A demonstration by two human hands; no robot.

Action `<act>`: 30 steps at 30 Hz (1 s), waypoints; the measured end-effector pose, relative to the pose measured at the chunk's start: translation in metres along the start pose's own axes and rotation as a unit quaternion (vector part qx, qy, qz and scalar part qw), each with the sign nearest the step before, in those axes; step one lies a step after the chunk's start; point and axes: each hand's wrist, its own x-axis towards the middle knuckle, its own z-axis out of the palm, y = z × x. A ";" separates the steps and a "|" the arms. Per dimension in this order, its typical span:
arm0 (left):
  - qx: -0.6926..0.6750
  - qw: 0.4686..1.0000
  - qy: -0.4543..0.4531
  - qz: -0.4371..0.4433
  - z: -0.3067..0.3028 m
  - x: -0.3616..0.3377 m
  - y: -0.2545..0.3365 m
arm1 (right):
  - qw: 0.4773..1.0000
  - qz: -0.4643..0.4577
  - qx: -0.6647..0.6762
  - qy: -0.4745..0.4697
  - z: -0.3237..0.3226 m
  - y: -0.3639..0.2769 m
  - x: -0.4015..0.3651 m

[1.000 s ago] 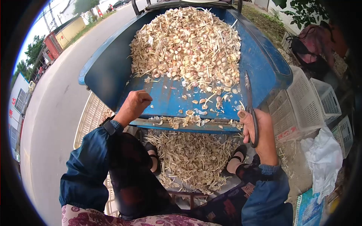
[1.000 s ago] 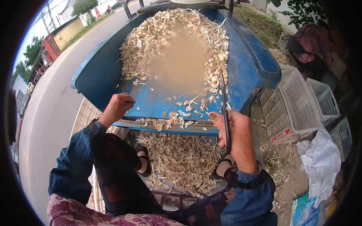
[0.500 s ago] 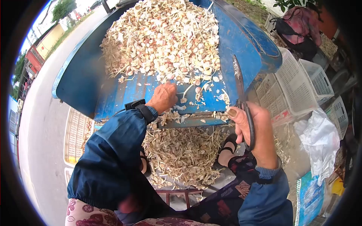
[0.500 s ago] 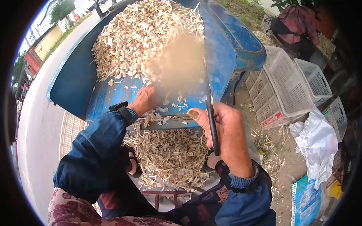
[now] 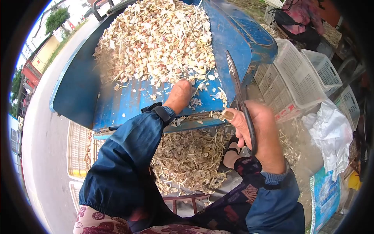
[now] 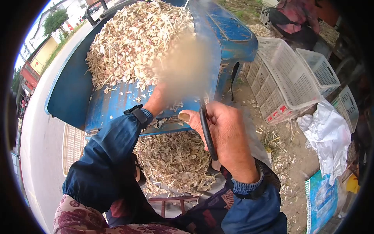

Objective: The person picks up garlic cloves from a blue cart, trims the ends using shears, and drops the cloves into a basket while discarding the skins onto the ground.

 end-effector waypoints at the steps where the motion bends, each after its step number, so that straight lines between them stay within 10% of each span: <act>1: 0.000 1.000 -0.003 -0.010 0.006 0.000 0.001 | 1.000 -0.006 -0.018 0.012 0.000 0.003 0.000; 7: 0.118 0.980 -0.043 0.156 -0.007 -0.008 -0.003 | 0.998 -0.028 -0.020 0.049 -0.002 0.004 -0.001; 10: -0.118 0.985 -0.109 -0.066 -0.030 -0.013 0.000 | 0.999 -0.002 -0.017 0.037 -0.002 0.008 -0.002; 12: -0.349 0.872 -0.159 -0.303 -0.070 -0.016 0.033 | 0.998 -0.014 -0.052 0.029 0.000 0.024 0.000; 17: -0.592 0.736 -0.183 -0.274 -0.092 -0.027 0.032 | 0.967 -0.047 -0.252 -0.014 0.018 0.039 0.003; 24: -0.659 0.676 -0.180 -0.277 -0.107 -0.029 0.057 | 0.927 -0.132 -0.350 0.026 0.039 0.064 0.008; 29: -0.692 0.605 -0.107 -0.380 -0.090 -0.026 -0.006 | 0.998 0.006 -0.058 0.032 0.021 0.048 0.007; 30: -0.636 0.661 -0.081 -0.390 -0.090 -0.022 -0.004 | 0.998 0.044 -0.018 0.037 0.018 0.047 0.006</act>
